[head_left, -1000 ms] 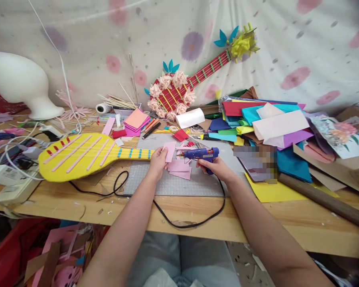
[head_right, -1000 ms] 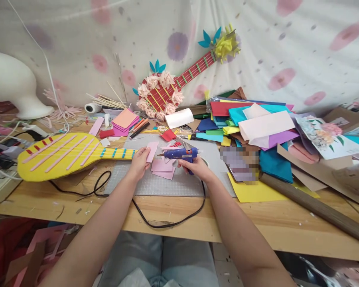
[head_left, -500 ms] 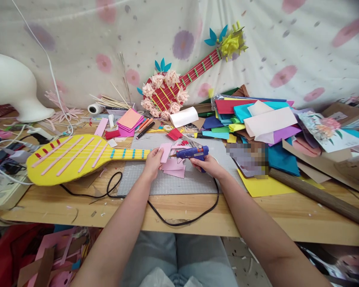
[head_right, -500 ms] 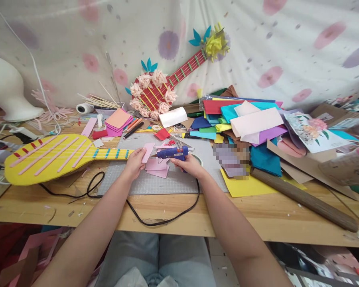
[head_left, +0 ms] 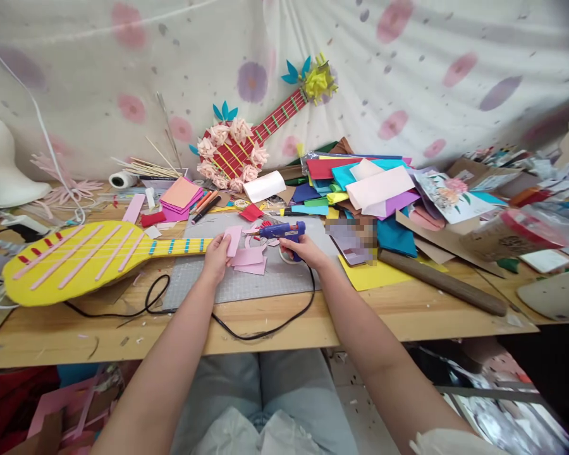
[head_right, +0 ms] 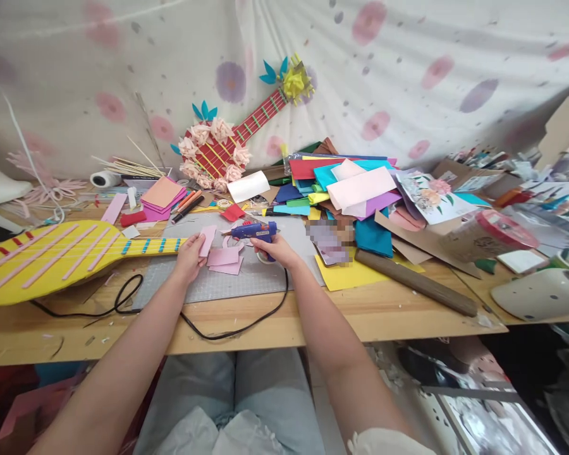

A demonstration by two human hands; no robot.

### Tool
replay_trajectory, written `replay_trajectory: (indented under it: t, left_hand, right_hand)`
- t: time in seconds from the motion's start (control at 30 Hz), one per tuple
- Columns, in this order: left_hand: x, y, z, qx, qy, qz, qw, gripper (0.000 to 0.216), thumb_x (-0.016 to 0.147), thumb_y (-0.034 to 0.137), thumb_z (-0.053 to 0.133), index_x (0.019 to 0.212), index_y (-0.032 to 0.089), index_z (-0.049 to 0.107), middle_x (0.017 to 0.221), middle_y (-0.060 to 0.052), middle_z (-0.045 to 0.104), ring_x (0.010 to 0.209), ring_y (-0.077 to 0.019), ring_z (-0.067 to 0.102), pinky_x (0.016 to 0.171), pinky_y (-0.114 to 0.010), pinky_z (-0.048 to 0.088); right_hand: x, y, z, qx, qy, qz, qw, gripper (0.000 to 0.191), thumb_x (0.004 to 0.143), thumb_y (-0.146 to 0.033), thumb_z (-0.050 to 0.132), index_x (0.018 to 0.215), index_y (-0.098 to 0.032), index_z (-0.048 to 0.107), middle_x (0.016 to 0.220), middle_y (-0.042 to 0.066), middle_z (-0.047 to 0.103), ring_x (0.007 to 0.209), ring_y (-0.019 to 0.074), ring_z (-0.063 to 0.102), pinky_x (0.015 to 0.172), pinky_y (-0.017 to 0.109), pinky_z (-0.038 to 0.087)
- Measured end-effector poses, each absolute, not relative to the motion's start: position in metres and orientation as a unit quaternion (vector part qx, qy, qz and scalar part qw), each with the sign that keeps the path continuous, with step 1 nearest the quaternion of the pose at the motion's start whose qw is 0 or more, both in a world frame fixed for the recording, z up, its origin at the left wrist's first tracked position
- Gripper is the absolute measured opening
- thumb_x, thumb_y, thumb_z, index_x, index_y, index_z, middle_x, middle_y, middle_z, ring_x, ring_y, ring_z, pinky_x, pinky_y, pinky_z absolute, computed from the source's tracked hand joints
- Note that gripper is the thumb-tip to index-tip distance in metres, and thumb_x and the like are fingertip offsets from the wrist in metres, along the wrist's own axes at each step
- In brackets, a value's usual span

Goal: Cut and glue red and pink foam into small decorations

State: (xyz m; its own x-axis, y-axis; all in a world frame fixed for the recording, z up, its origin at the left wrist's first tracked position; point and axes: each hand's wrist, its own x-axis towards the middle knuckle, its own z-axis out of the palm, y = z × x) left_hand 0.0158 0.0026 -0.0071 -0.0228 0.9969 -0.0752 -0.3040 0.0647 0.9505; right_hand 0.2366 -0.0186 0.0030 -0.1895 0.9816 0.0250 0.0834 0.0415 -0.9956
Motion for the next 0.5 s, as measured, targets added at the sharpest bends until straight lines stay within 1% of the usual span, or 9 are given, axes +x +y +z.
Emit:
replay_trajectory:
  t: [0.23, 0.5]
  left_hand:
    - [0.0159, 0.0003, -0.0071, 0.396, 0.443, 0.567, 0.570, 0.022, 0.069, 0.032, 0.060, 0.082, 0.016, 0.050, 0.043, 0.011, 0.043, 0.027, -0.0014, 0.023, 0.026, -0.014, 0.017]
    - [0.0135, -0.0067, -0.0046, 0.409, 0.444, 0.571, 0.556, 0.026, 0.065, 0.032, 0.063, 0.081, 0.016, 0.052, 0.042, 0.011, 0.042, 0.026, -0.0018, 0.025, 0.025, -0.014, 0.019]
  right_hand:
    - [0.2401, -0.0158, 0.0016, -0.452, -0.589, 0.505, 0.440, 0.040, 0.065, -0.053, 0.064, 0.067, -0.014, 0.054, 0.058, -0.002, 0.052, 0.046, 0.0048, 0.040, 0.044, 0.021, 0.029]
    - [0.2369, -0.0154, 0.0080, -0.460, -0.588, 0.516, 0.420, 0.042, 0.061, -0.056, 0.065, 0.069, -0.016, 0.055, 0.060, -0.001, 0.055, 0.045, 0.0059, 0.040, 0.043, 0.021, 0.029]
